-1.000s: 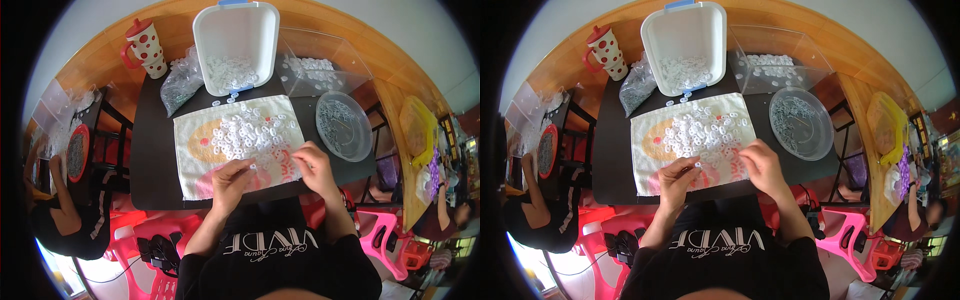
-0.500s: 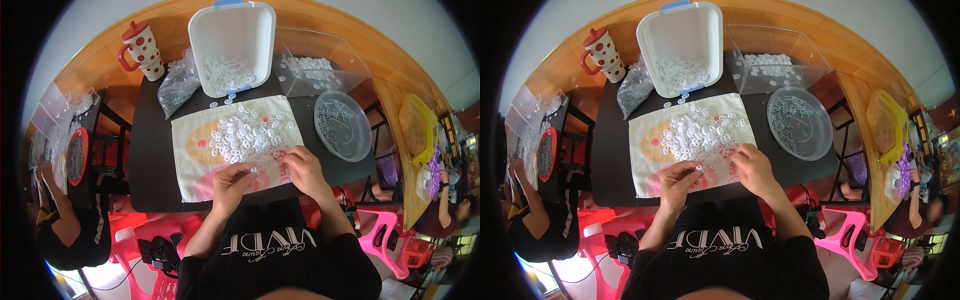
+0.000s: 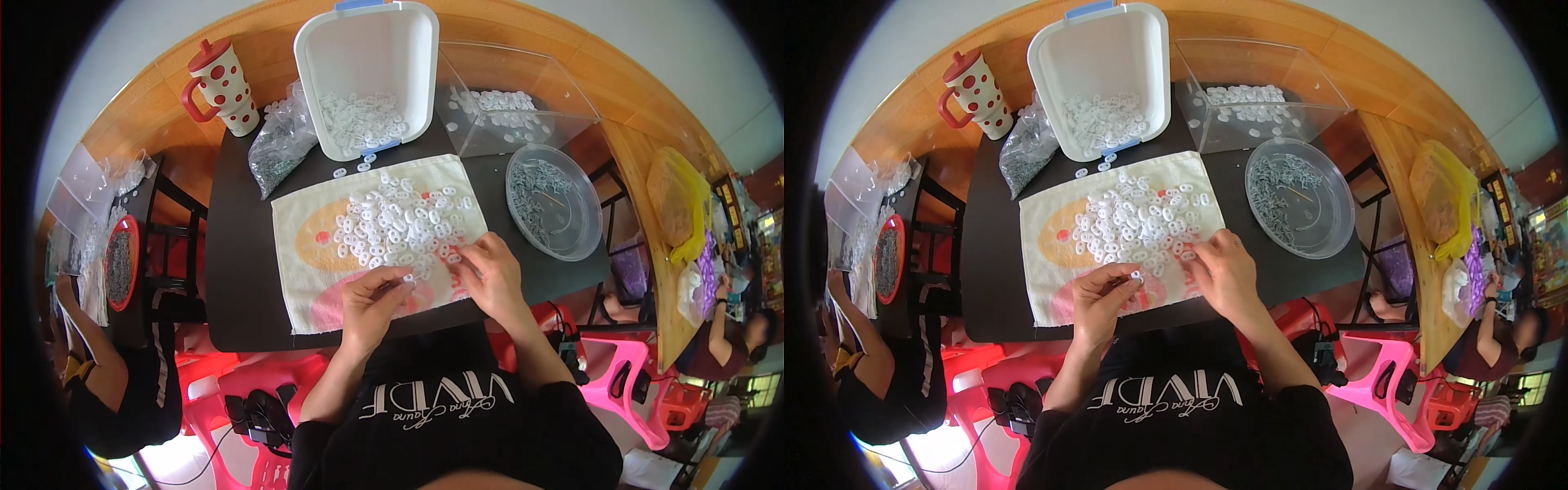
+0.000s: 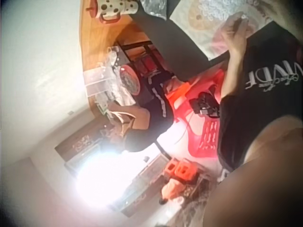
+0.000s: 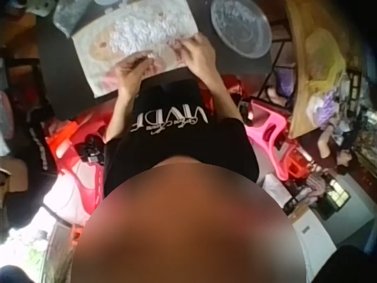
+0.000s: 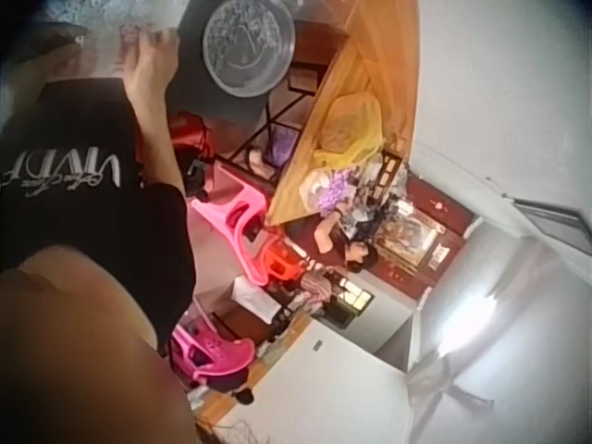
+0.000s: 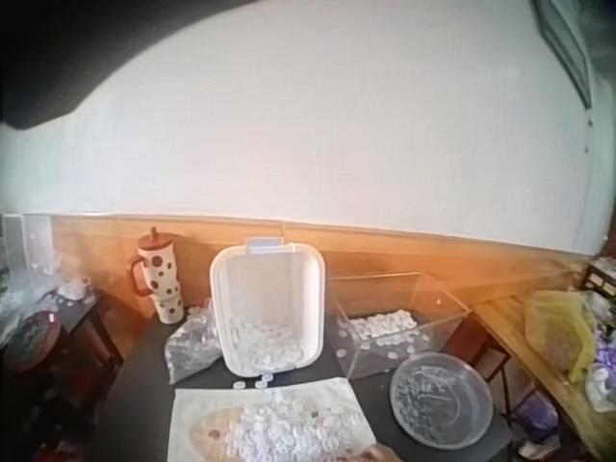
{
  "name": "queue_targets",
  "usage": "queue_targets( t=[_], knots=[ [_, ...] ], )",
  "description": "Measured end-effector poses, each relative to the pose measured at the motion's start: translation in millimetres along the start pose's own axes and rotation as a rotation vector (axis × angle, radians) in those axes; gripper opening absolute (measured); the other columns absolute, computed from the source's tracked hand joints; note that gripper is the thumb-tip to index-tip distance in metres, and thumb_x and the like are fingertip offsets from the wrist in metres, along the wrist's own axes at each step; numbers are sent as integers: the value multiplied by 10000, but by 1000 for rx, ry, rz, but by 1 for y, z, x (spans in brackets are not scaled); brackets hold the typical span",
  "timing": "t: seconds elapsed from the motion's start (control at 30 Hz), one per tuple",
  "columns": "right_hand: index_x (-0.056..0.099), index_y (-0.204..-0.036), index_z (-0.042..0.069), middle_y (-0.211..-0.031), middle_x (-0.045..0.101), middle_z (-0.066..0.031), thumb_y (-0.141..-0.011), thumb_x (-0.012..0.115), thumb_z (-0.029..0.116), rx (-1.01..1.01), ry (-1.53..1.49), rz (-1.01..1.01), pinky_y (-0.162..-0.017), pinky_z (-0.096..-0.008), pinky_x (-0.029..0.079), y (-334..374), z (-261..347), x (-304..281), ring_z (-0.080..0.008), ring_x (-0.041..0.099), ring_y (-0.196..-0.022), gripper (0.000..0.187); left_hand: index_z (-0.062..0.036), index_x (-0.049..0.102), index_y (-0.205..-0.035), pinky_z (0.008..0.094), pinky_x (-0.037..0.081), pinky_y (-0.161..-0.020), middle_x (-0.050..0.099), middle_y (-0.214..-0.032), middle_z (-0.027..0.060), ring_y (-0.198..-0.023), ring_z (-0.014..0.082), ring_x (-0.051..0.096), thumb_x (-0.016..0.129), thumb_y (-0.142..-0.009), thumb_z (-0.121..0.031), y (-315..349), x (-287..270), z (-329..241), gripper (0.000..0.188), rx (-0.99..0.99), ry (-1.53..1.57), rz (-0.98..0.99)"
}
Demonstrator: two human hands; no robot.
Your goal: The recorder is sorting and inspecting white plastic rings and components on a work table.
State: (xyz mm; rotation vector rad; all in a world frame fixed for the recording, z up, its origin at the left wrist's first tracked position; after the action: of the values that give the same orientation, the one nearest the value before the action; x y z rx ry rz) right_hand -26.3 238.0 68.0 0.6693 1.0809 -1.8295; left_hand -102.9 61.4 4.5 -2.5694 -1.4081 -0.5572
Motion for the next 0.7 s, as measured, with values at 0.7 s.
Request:
queue_targets(
  t=[0.7],
  knots=[
    [672,-924,45,-845,575,-99,-784,698,24,-206,-72,145,-711,-401,501,-17,39,23,-310,611,-844,144,13,721,-1105,205,526,-717,726,-943,53,-829,89,672,678,-886,89,1,2,-4,236,-13,93,12]
  ],
)
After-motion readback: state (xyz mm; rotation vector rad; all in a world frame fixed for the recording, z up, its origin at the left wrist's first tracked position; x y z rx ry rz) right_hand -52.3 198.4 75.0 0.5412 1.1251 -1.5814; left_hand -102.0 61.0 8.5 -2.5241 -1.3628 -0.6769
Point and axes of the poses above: each hand's wrist, its own y-axis away from the middle knuckle, its own x-axis out of the palm, z = x × y, the point moved 10 cm from there along -y, towards the middle knuckle
